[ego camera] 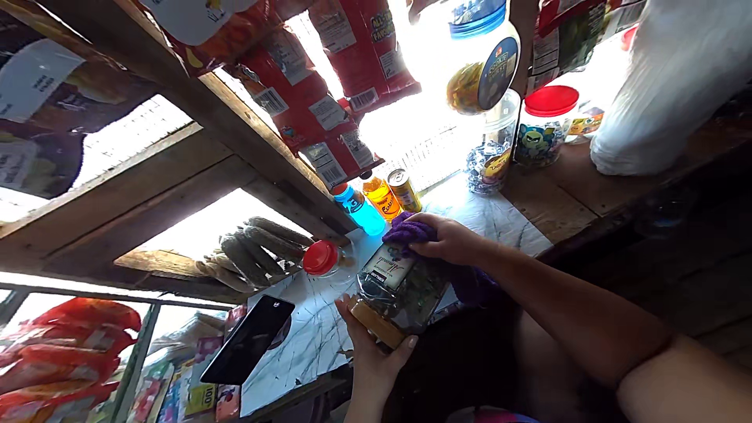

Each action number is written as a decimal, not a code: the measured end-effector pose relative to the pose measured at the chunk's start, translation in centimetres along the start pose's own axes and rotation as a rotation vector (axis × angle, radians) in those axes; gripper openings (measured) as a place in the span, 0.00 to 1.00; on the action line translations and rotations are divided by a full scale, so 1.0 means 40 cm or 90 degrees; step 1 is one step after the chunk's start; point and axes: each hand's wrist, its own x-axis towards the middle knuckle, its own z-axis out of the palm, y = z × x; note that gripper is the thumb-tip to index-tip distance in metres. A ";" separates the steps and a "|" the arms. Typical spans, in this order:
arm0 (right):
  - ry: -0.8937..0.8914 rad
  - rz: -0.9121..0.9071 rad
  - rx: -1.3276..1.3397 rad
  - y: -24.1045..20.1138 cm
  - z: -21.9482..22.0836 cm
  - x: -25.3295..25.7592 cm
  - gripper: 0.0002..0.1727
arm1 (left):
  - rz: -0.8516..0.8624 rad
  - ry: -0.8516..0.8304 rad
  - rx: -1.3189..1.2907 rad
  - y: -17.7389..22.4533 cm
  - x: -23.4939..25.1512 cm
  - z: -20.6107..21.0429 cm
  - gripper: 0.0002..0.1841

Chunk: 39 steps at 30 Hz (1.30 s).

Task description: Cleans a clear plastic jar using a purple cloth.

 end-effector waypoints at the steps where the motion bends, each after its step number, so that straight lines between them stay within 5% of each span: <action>1: -0.004 -0.007 0.001 0.004 0.002 0.000 0.24 | -0.017 0.004 -0.005 0.003 -0.001 0.003 0.81; 11: -0.015 -0.014 -0.160 0.004 0.043 -0.001 0.27 | 0.154 0.107 0.232 0.003 -0.003 -0.015 0.70; 16: -0.042 -0.156 -0.292 -0.040 0.089 -0.043 0.28 | 0.152 0.108 0.247 -0.002 -0.006 -0.013 0.73; 24: -0.024 -0.428 -0.278 -0.067 0.190 -0.119 0.29 | 0.261 0.108 0.349 0.001 -0.009 -0.011 0.68; 39: -0.015 -0.062 -0.299 -0.052 0.065 -0.023 0.32 | 0.311 0.068 0.344 0.006 -0.006 -0.015 0.65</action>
